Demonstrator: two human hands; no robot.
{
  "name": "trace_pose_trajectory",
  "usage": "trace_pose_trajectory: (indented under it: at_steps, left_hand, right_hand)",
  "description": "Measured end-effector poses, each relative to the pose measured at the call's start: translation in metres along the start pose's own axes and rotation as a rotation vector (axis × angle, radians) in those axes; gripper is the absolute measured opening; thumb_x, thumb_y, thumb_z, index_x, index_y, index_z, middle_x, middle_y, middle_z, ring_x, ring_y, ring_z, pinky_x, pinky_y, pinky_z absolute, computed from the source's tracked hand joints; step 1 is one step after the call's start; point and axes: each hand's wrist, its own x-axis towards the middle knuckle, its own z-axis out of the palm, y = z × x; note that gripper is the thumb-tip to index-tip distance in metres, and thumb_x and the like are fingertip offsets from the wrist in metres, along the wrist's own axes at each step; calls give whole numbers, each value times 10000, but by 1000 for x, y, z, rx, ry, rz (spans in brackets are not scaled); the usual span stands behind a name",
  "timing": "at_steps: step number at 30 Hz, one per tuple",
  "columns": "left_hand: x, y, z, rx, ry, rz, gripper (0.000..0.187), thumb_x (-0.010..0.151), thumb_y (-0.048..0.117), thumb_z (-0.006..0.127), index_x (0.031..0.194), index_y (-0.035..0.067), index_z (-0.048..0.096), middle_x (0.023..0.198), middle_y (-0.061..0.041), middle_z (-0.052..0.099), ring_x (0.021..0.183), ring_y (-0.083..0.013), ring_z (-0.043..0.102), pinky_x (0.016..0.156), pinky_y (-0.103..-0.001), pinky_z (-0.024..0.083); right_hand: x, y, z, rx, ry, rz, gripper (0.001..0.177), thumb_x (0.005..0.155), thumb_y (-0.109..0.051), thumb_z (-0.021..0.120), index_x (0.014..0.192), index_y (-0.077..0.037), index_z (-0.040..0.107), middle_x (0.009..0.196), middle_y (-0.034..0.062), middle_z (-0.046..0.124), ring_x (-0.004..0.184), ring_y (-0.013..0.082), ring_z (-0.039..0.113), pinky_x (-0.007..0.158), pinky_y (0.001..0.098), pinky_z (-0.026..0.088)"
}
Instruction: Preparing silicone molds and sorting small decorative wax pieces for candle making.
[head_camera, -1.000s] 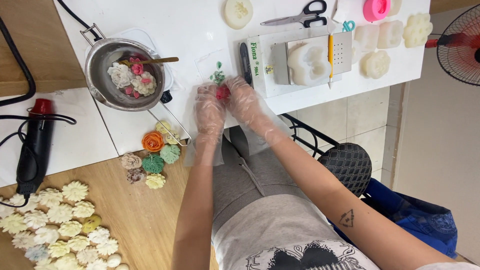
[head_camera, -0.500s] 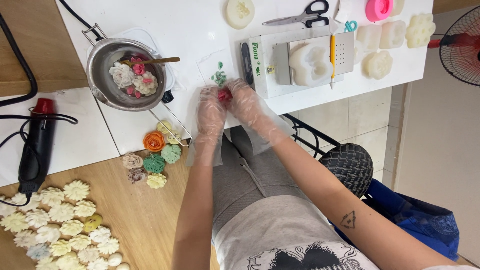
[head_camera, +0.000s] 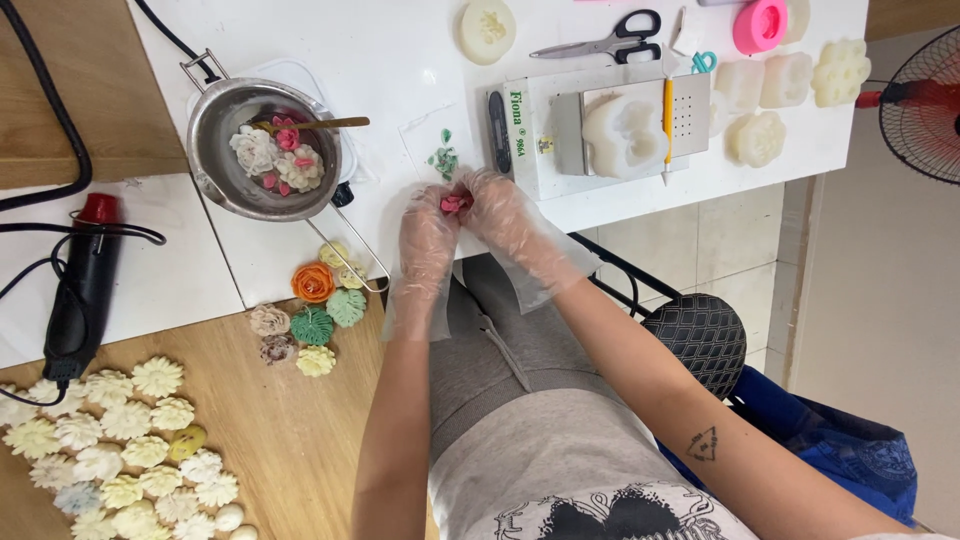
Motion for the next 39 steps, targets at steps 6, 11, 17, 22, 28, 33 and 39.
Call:
trace_pose_trajectory:
  at_steps: [6,11,17,22,28,33,39]
  left_hand:
    - [-9,19,-11,-39,44,-10,231,830,-19,693,1058,16,707,985,-193,726,922,-350,713,835,-415,561]
    - [-23,73,-38,-130,30,-66,206,864,-11,693,1063,37,684,1014,-172,701,932,-330,718,824,-400,573]
    - [-32,123,-90,-14,258,74,246,881,-9,700,1113,50,644,1067,-144,672,977,-301,691,820,-396,586]
    - [-3,119,-160,206,340,46,100,1031,120,719,1090,55,670,1028,-111,692,850,-207,697,656,-314,618]
    - [17,94,-210,245,239,-123,150,991,110,704,1126,50,731,1027,-131,772,871,-191,761,737,-311,635]
    - [11,88,-217,343,262,-69,323,918,17,715,1240,21,700,1101,-174,742,946,-241,743,795,-332,623]
    - [-18,117,-215,85,451,-40,247,986,53,710,1229,20,677,1146,-119,737,1015,-202,736,872,-297,638]
  right_hand:
    - [-9,-8,-15,86,-7,17,162,784,-32,769,932,2,711,883,205,716,814,332,715,741,410,579]
    - [-27,-56,-71,178,-3,16,214,814,-39,770,1014,-3,701,941,161,719,848,266,739,751,359,598]
    - [-21,-130,-124,182,37,-193,247,859,-24,758,1097,-10,691,991,119,730,897,199,759,777,301,630]
    - [40,-150,-91,93,77,-514,184,946,-72,789,1087,-14,687,1001,119,722,835,177,743,711,268,641]
    - [84,-182,-68,165,-34,-595,194,880,-92,844,1057,-43,779,919,136,766,804,239,730,747,363,602]
    - [80,-162,-74,221,-18,-641,321,831,62,736,1136,-36,756,981,117,784,868,204,748,825,323,626]
    - [69,-139,-109,888,-157,-102,243,865,54,739,1084,-50,747,1035,79,786,940,141,767,896,286,625]
